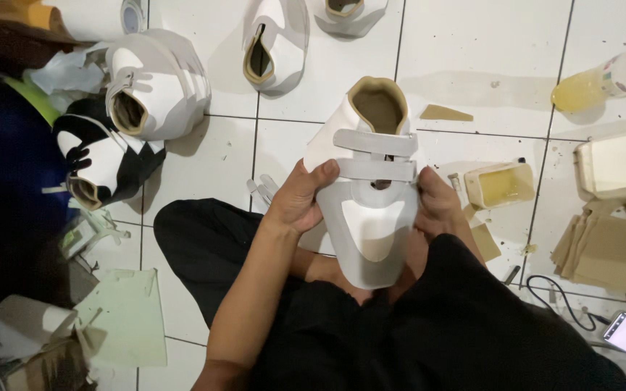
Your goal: The person sits on the floor and assembles white shoe uppers by attaching white straps. They use a brush to apply adhesive to the straps and then press them onto the shoe, repeating the process for multiple straps on different shoes.
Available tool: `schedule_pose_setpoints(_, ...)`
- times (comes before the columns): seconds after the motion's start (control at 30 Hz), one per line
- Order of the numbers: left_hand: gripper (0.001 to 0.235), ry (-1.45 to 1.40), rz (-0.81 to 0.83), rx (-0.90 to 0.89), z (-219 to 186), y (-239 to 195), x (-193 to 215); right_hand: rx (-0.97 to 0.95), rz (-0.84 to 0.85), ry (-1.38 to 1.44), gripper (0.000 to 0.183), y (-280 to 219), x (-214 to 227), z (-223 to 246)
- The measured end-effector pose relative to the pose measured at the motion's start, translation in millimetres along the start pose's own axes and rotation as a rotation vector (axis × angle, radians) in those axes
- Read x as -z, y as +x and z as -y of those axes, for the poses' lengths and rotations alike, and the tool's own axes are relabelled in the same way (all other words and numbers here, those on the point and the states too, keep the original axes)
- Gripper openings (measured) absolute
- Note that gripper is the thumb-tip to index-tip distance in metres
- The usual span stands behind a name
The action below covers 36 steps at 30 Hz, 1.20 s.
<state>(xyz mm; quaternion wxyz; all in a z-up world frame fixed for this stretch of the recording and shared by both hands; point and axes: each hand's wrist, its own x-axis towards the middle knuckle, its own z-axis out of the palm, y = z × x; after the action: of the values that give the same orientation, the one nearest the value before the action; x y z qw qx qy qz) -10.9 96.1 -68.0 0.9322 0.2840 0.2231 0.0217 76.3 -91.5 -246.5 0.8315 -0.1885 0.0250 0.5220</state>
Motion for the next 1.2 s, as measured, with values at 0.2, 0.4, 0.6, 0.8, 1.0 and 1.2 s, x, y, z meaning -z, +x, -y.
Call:
schedule_pose_setpoints(0.2,0.036,0.007,-0.010,-0.030,10.9,2.5,13.8,0.122,-0.078,-0.118,0.052,-7.9,-112.7,13.9)
schedule_pose_setpoints(0.4,0.058,0.057,-0.037,-0.024,32.6,17.8,59.9,0.120,-0.136,-0.241,0.066,-10.7,-116.4,12.3)
schedule_pose_setpoints(0.6,0.091,0.758,-0.418,-0.304,-6.9,-11.1,-6.6,0.241,-0.343,-0.573,0.058,-19.1,-123.0,25.4)
schedule_pose_setpoints(0.8,0.063,1.271,-0.164,-0.553,-9.1,-33.0,-47.4,0.352,-0.394,-0.733,0.058,-26.2,-155.4,21.5)
schedule_pose_setpoints(1.0,0.049,1.236,-0.139,-0.250,-22.1,-35.1,-59.0,0.308,-0.466,-0.934,0.070,-42.4,-137.7,23.4)
schedule_pose_setpoints(1.2,0.035,1.246,-0.077,-0.416,-12.5,-37.6,-55.7,0.319,-0.509,-0.965,0.059,-41.2,-143.1,29.0)
